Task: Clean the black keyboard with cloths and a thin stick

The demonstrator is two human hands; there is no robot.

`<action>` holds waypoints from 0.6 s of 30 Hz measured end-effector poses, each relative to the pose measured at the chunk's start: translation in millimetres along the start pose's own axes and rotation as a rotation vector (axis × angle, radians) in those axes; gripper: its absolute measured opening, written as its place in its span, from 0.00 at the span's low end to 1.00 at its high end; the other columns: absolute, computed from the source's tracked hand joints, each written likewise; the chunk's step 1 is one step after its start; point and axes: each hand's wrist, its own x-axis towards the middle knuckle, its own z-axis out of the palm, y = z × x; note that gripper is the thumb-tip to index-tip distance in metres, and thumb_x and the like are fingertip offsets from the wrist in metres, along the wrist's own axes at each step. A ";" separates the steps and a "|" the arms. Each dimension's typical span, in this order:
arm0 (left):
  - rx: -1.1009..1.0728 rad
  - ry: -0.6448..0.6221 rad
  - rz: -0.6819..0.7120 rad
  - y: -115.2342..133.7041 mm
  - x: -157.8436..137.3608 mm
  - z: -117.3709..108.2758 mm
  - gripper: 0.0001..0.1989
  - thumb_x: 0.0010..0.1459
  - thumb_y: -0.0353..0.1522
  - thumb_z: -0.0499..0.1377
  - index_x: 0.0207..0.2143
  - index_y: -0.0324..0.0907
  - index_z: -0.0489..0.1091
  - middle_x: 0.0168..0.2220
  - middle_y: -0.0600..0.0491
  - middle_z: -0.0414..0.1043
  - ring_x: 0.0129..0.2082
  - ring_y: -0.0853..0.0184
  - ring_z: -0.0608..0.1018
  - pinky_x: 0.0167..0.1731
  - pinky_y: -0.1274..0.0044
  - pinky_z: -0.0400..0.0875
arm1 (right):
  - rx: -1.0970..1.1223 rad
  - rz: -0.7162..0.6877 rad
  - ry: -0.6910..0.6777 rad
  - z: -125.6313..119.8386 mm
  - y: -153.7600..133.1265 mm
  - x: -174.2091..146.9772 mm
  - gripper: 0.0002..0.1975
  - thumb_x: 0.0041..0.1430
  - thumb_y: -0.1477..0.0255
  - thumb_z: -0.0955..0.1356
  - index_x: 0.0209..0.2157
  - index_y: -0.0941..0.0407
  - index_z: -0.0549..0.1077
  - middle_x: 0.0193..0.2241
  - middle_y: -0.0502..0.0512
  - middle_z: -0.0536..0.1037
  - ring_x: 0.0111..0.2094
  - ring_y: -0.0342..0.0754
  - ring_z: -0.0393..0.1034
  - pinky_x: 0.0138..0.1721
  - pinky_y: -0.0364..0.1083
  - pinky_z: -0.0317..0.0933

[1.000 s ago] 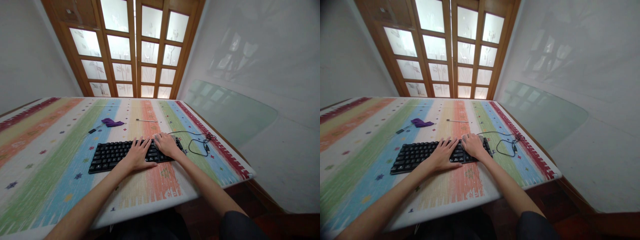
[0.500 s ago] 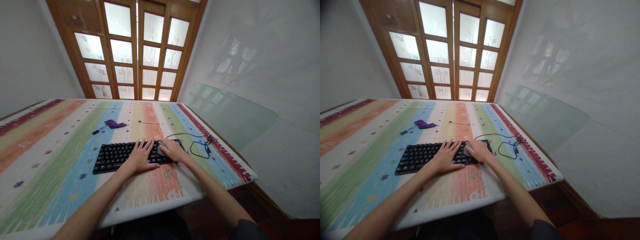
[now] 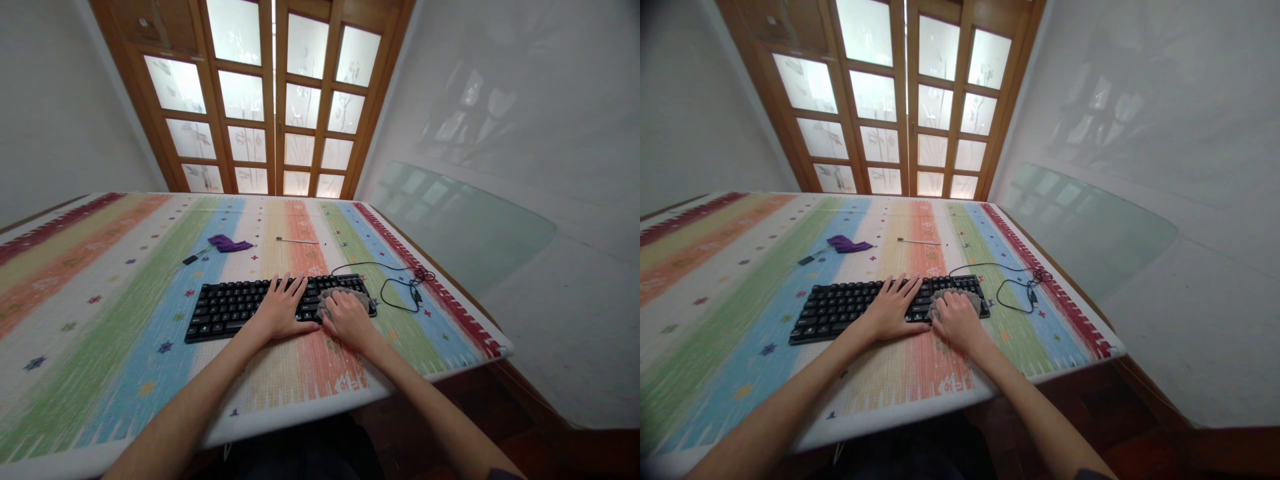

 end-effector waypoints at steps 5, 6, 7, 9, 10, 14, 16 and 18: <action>0.000 0.012 0.003 -1.0 -0.2 2.2 0.55 0.52 0.67 0.48 0.71 0.40 0.48 0.70 0.41 0.51 0.69 0.39 0.52 0.65 0.50 0.41 | 0.009 -0.026 0.013 -2.3 -2.3 -5.9 0.11 0.66 0.70 0.62 0.34 0.59 0.72 0.33 0.62 0.74 0.36 0.54 0.66 0.38 0.50 0.53; -0.001 0.011 0.005 -0.9 -0.3 1.7 0.55 0.52 0.67 0.48 0.71 0.40 0.48 0.70 0.41 0.51 0.69 0.39 0.52 0.65 0.50 0.41 | 0.002 -0.018 0.007 -2.9 -3.8 -7.2 0.11 0.67 0.70 0.61 0.34 0.59 0.72 0.33 0.62 0.74 0.36 0.54 0.67 0.38 0.50 0.53; -0.004 0.009 0.008 -0.6 -0.4 0.9 0.55 0.53 0.67 0.47 0.71 0.40 0.49 0.70 0.41 0.51 0.69 0.39 0.53 0.65 0.50 0.41 | -0.006 -0.007 -0.006 -3.6 -5.5 -8.5 0.12 0.67 0.70 0.61 0.33 0.59 0.72 0.32 0.62 0.74 0.35 0.54 0.67 0.37 0.50 0.53; -0.010 0.003 0.010 0.4 -0.4 -1.4 0.54 0.53 0.66 0.47 0.71 0.39 0.49 0.70 0.41 0.52 0.69 0.40 0.53 0.65 0.50 0.41 | -0.022 0.014 -0.046 -5.2 -8.7 -11.4 0.12 0.67 0.70 0.60 0.34 0.59 0.72 0.32 0.62 0.75 0.35 0.54 0.68 0.36 0.50 0.54; -0.012 -0.003 0.007 0.9 -0.4 -2.5 0.54 0.54 0.66 0.47 0.70 0.39 0.50 0.70 0.41 0.52 0.69 0.40 0.53 0.65 0.50 0.41 | -0.025 0.021 -0.068 -6.1 -10.1 -12.8 0.13 0.68 0.70 0.60 0.34 0.59 0.72 0.32 0.62 0.75 0.34 0.54 0.68 0.36 0.50 0.54; -0.004 -0.013 -0.013 2.3 0.2 -4.7 0.54 0.54 0.65 0.48 0.70 0.38 0.51 0.70 0.41 0.51 0.69 0.39 0.53 0.66 0.51 0.40 | -0.016 0.051 -0.140 -11.0 -12.5 -17.4 0.13 0.68 0.68 0.60 0.35 0.59 0.73 0.34 0.63 0.77 0.35 0.54 0.71 0.36 0.49 0.56; 0.001 -0.014 -0.013 2.2 0.2 -4.5 0.54 0.54 0.65 0.48 0.70 0.37 0.51 0.70 0.40 0.50 0.68 0.39 0.53 0.66 0.50 0.40 | -0.007 0.055 -0.171 -14.7 -11.2 -17.9 0.14 0.67 0.67 0.61 0.37 0.60 0.74 0.34 0.63 0.77 0.36 0.54 0.73 0.35 0.48 0.57; 0.005 -0.014 -0.011 1.7 -0.1 -4.1 0.54 0.54 0.65 0.48 0.69 0.36 0.52 0.70 0.40 0.51 0.68 0.39 0.53 0.65 0.50 0.42 | 0.002 0.032 -0.213 -19.7 -7.6 -16.6 0.15 0.67 0.64 0.62 0.38 0.59 0.75 0.35 0.63 0.78 0.35 0.54 0.74 0.34 0.47 0.57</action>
